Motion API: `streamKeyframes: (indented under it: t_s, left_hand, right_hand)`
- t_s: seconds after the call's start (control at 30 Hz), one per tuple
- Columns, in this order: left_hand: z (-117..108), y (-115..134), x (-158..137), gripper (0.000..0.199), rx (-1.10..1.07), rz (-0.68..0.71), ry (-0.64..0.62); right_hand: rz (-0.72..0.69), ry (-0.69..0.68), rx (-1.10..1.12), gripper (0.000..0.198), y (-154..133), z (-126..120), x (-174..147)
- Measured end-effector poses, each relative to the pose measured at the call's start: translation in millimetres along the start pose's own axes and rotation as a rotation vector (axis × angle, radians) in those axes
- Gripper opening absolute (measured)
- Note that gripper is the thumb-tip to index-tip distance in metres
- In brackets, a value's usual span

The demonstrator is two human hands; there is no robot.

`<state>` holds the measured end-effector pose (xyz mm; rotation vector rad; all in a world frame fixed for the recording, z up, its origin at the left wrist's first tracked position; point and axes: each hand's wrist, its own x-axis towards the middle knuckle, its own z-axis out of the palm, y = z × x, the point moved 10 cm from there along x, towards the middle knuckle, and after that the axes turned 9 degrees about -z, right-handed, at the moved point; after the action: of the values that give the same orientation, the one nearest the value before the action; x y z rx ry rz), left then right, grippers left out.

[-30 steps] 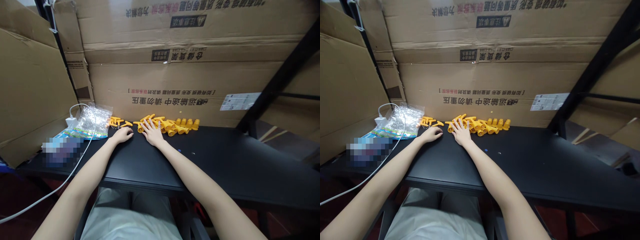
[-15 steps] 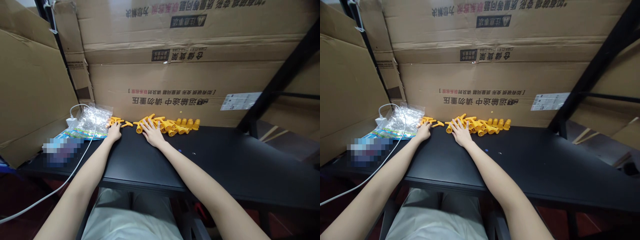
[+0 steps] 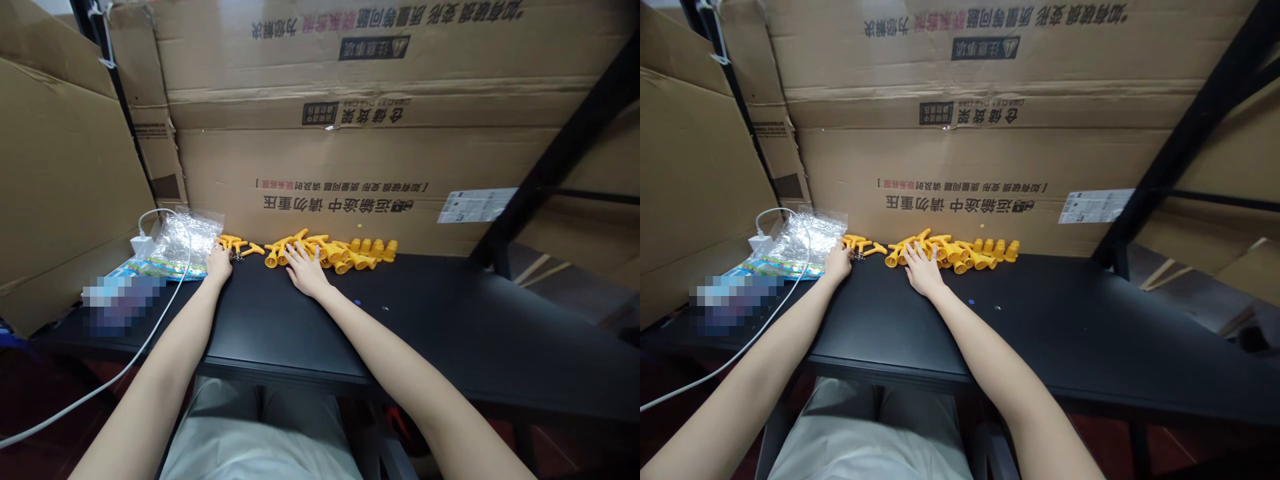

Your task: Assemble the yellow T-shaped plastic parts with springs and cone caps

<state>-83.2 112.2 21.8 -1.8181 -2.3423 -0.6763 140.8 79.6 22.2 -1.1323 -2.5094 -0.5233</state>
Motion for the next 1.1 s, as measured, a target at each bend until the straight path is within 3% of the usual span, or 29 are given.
streamKeyframes:
  t_s: [0.17,0.37,0.53,0.7,0.83,1.0,1.1]
  left_hand:
    - [-19,0,-1,0.031,-0.078,-0.006,0.155]
    - [-45,8,-5,0.029,-0.395,0.036,0.293]
    - [-36,21,-9,0.028,-0.502,0.027,0.221]
    - [-5,31,-7,0.023,-0.405,0.055,0.048]
    - [13,42,-6,0.018,-0.277,0.184,-0.039]
    - [15,54,-12,0.013,-0.212,0.298,-0.051]
    - [12,56,-16,0.012,-0.212,0.297,-0.056]
  right_hand:
    - [-0.040,0.017,0.007,0.045,-5,-3,0]
    - [0.004,-0.007,-0.004,0.045,2,3,0]
    - [0.012,0.007,-0.008,0.046,4,6,-1]
    - [0.023,-0.006,0.003,0.046,5,5,-1]
    - [0.022,-0.015,-0.001,0.046,3,4,-1]
    - [0.035,-0.001,-0.003,0.045,6,5,-1]
    - [0.038,0.011,0.024,0.045,7,6,-1]
